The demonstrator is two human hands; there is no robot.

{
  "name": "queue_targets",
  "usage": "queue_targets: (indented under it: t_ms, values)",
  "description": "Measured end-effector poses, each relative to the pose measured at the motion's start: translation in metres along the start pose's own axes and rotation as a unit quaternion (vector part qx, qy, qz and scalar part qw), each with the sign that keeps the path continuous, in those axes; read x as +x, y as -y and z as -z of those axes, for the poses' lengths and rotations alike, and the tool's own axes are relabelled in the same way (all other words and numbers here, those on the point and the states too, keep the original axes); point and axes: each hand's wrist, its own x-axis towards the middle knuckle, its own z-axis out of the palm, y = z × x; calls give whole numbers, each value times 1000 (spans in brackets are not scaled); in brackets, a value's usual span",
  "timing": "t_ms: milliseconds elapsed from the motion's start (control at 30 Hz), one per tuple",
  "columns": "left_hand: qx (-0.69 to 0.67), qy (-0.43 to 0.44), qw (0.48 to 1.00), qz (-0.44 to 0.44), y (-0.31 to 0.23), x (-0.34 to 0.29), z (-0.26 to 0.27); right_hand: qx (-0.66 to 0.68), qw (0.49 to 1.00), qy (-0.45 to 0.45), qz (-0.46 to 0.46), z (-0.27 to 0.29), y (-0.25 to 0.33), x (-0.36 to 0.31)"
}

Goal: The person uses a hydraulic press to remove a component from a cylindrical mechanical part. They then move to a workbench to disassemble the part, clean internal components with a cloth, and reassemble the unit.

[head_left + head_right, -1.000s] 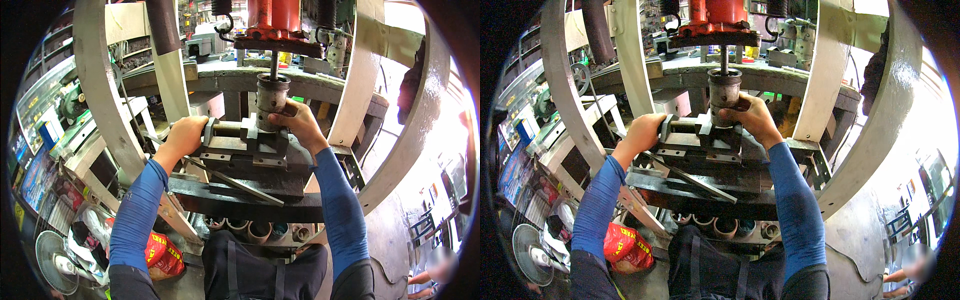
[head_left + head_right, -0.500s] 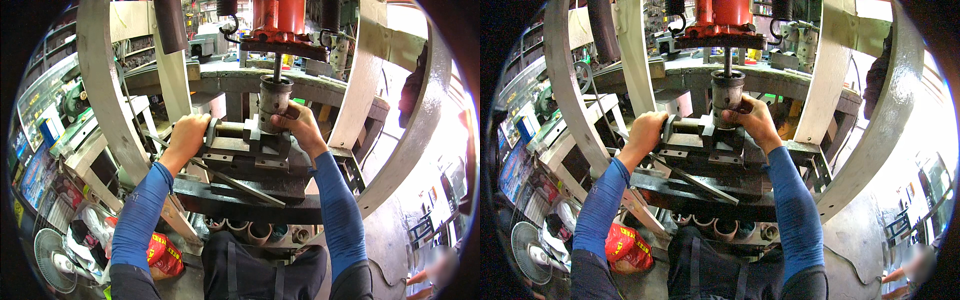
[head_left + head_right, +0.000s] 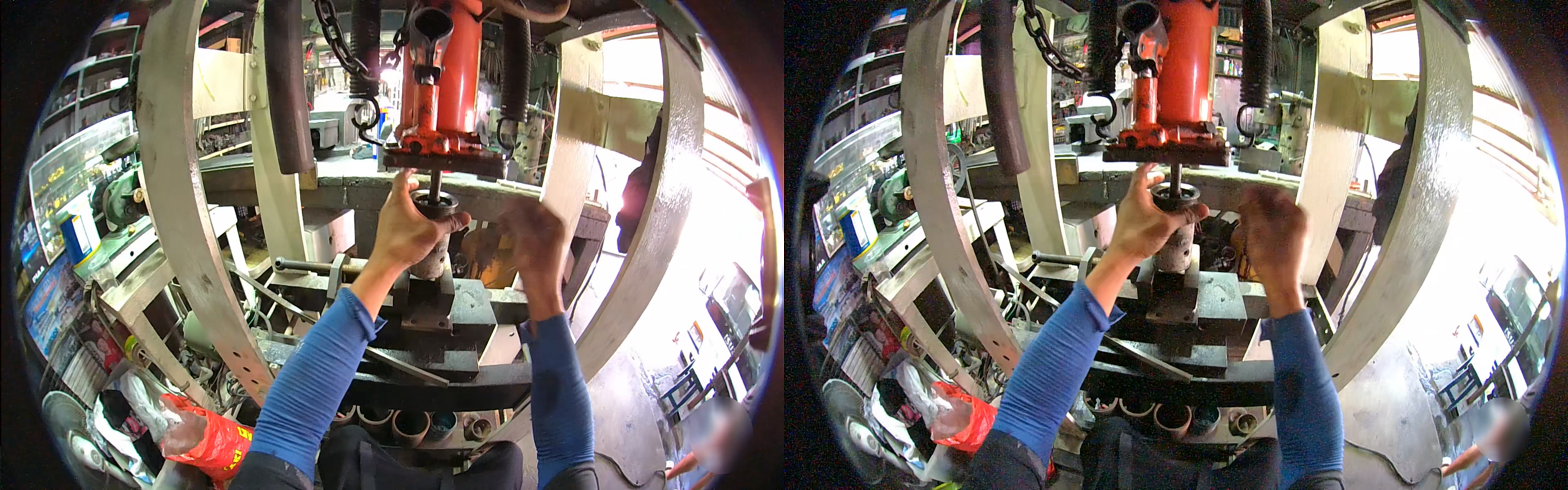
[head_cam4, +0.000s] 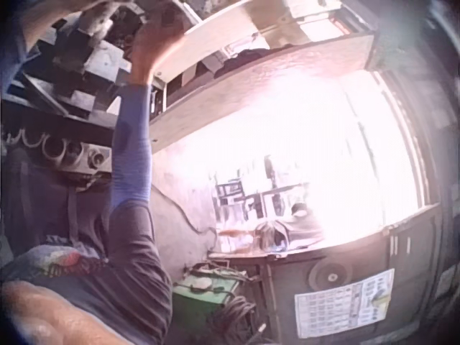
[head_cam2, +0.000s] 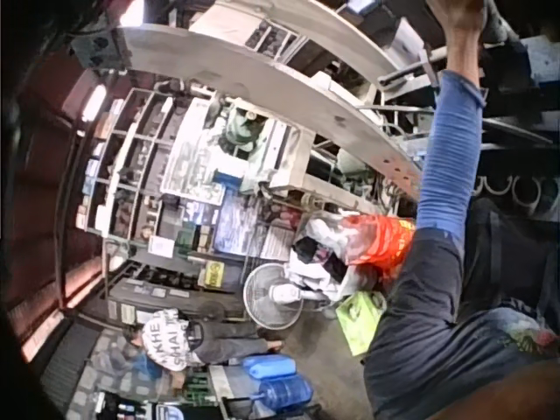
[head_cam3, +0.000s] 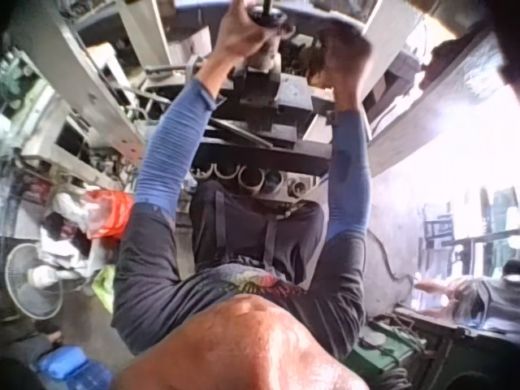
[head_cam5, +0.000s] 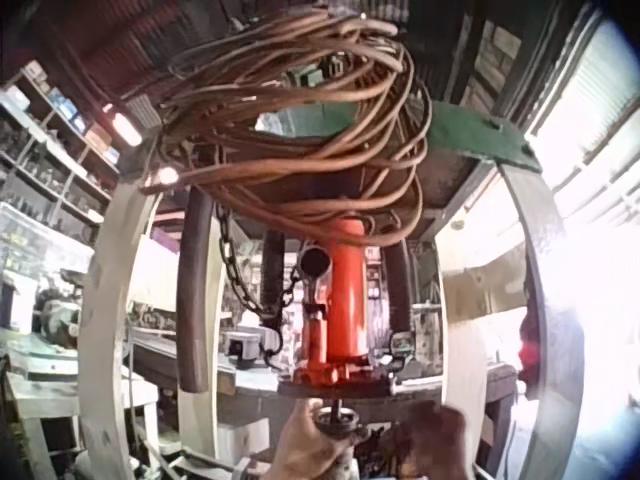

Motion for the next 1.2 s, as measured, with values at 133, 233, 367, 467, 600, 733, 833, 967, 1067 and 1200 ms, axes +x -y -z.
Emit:
queue_targets:
  t_ms: [133,233,367,467,600,733,833,967,1067,1200]
  values:
    - [19,-6,1000,-21,1,2,-14,-162,971,4,175,18,86,39]
    - [37,-37,998,-35,2,-1,-25,-306,926,97,197,17,118,71]
    - [28,-57,998,-19,-5,-3,-22,-380,870,174,263,11,132,94]
    - [37,-76,996,-30,-1,-3,-18,-406,865,141,259,-4,132,97]
    - [-57,-44,997,3,-6,-8,-20,-391,843,170,327,3,94,119]
    - [-39,-51,998,4,6,3,-38,-324,913,176,177,16,124,93]
    - [-70,-103,990,-60,45,19,-38,-373,821,273,336,10,131,113]
    - [-49,-46,997,-46,52,19,-4,-395,795,235,396,-19,134,114]
    - [-123,-15,992,-15,28,11,-25,-434,797,228,352,6,139,101]
    - [-115,-16,993,-15,28,12,-31,-450,788,231,351,4,136,106]
